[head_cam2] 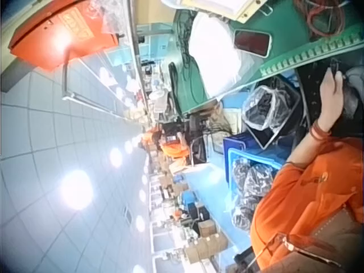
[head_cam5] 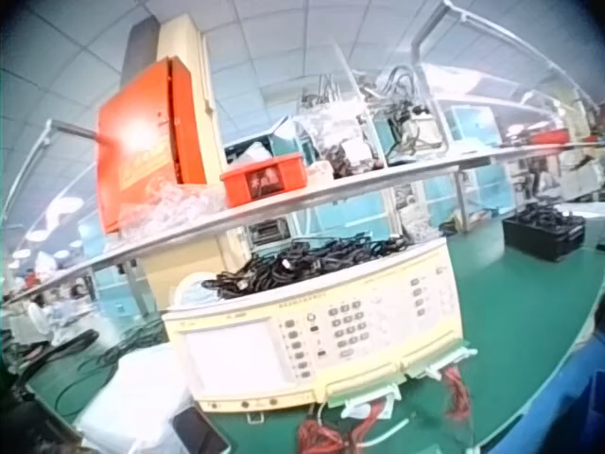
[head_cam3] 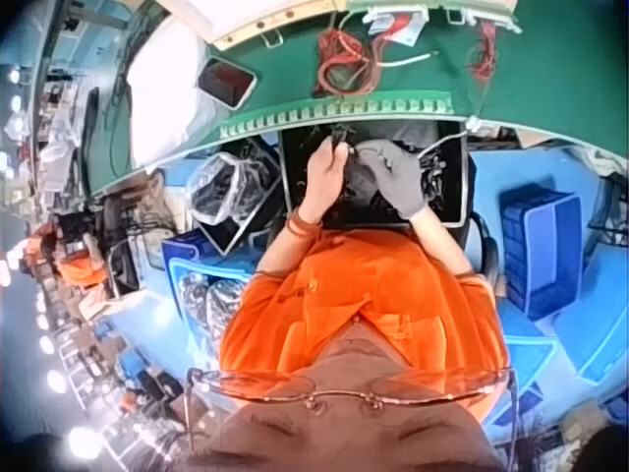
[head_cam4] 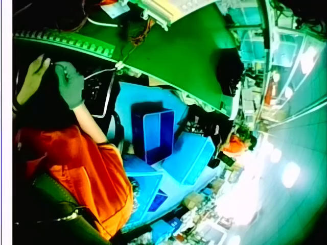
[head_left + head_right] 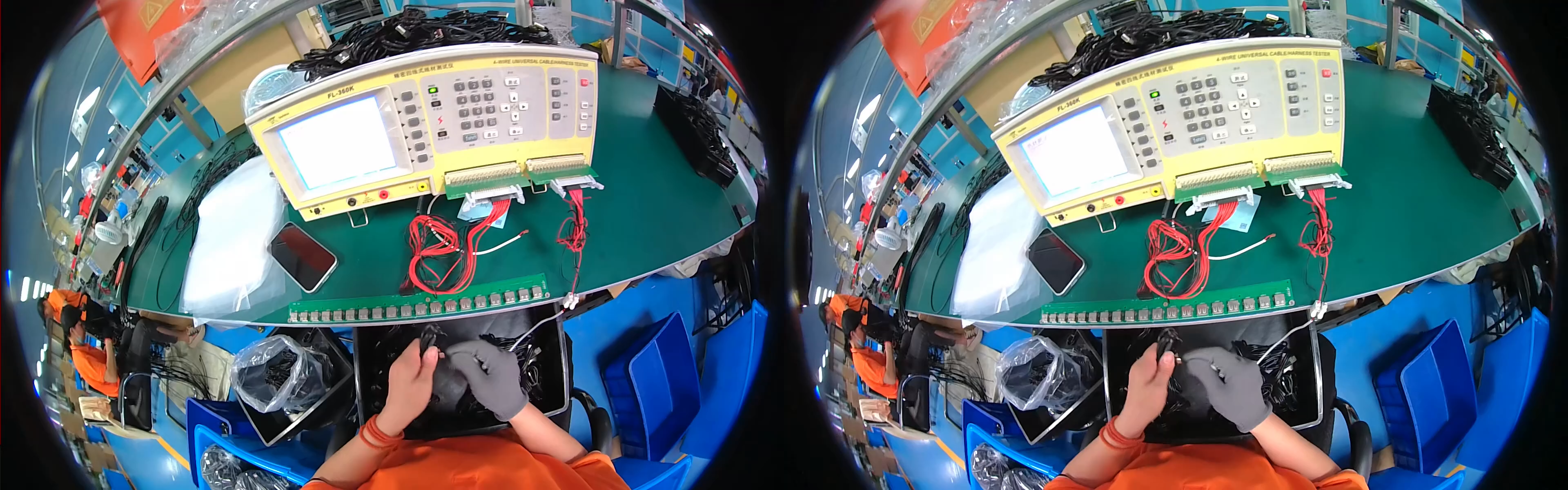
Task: Test and assemble electronic cables using a test machine at a factory workbench.
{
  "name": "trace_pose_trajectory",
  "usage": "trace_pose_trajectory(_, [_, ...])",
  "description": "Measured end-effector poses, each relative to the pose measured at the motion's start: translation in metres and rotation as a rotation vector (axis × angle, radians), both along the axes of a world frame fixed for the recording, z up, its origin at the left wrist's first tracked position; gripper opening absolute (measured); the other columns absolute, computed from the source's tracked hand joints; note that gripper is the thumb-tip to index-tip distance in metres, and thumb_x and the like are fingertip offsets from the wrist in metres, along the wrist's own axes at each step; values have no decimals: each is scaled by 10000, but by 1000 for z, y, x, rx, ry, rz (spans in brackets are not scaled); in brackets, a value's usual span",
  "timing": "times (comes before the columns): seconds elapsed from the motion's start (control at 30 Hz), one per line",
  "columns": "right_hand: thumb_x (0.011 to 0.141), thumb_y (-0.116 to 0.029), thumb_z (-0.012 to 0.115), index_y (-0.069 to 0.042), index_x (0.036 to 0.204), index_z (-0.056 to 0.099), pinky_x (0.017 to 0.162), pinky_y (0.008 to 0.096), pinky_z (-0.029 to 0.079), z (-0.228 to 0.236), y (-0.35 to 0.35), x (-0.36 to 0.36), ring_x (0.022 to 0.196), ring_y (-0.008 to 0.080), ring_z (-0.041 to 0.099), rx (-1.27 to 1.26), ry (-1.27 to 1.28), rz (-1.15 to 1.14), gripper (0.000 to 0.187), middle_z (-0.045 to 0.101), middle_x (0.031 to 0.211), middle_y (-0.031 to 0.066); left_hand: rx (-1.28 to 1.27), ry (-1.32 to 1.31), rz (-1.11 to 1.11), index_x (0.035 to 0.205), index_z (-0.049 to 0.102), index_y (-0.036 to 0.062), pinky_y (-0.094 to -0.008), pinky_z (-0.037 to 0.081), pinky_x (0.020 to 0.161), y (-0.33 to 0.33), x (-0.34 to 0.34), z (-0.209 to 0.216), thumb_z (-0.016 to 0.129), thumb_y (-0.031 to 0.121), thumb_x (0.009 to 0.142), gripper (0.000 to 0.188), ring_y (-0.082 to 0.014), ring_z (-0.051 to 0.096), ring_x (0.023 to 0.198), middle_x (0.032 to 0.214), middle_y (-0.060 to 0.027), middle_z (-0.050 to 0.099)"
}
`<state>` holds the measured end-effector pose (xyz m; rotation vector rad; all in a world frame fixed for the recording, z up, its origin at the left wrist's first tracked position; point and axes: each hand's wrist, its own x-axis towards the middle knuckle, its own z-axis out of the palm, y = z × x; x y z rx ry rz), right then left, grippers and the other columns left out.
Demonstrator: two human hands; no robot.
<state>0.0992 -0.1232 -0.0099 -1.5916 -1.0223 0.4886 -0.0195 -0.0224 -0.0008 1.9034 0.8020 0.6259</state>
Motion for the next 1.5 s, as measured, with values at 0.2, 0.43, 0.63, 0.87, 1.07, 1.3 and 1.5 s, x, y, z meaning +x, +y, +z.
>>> trace_pose_trajectory(0.2, [849, -51, 679, -58, 999, 627, 654, 262, 540, 4, -4, -2, 755, 201, 713, 34, 75, 31, 159, 720, 890, 71, -621, -138, 21, 976, 582, 33, -200, 330, 542, 2, -2, -4, 490, 302, 1007, 286, -22, 400, 625, 722, 46, 488])
trace_pose_trajectory(0.43, [812, -67, 721, -79, 924, 662, 631, 275, 532, 11, -5, 7, 726, 202, 702, 85, 95, 57, 127, 713, 858, 72, -188, -69, -126, 995, 563, -6, -346, 422, 575, 6, -3, 2, 503, 277, 993, 290, -232, 537, 632, 714, -92, 559])
trace_pose_trajectory(0.63, [793, -75, 736, -82, 866, 660, 578, 290, 502, 10, -4, 10, 643, 201, 670, 98, -95, 82, 105, 686, 783, 82, 104, 129, -128, 965, 546, -36, -446, 441, 610, -3, 2, 9, 552, 177, 942, 214, -421, 576, 723, 787, -222, 583])
trace_pose_trajectory(0.87, [688, -128, 793, -95, 808, 634, 630, 324, 516, 27, 12, 22, 730, 228, 648, 195, -342, -151, 202, 654, 842, 36, 199, 138, -215, 1070, 508, -32, -432, 467, 700, -7, -3, 11, 599, 118, 895, 247, -413, 561, 827, 942, -217, 569])
trace_pose_trajectory(1.07, [670, -76, 750, -110, 784, 618, 656, 334, 520, 14, 3, 27, 778, 228, 649, 99, -529, 6, 178, 657, 856, 24, -867, -104, -71, 1091, 564, -11, -260, 412, 830, -10, -8, -9, 530, 251, 989, 283, -126, 477, 834, 908, 31, 501])
trace_pose_trajectory(1.3, [684, -131, 756, -127, 858, 628, 578, 300, 520, 12, 4, 27, 658, 214, 646, 140, -389, 63, 216, 678, 882, 23, -525, -112, -214, 911, 573, 29, -247, 392, 724, -3, -13, -4, 517, 320, 1002, 310, -89, 432, 777, 874, 6, 514])
trace_pose_trajectory(1.5, [704, -157, 766, -76, 885, 631, 623, 316, 513, 21, 4, 28, 702, 237, 650, -13, -296, 231, 240, 655, 795, 55, -823, -197, -104, 833, 585, 13, -255, 390, 687, -4, -11, -4, 526, 284, 1000, 324, -86, 431, 751, 804, 27, 457])
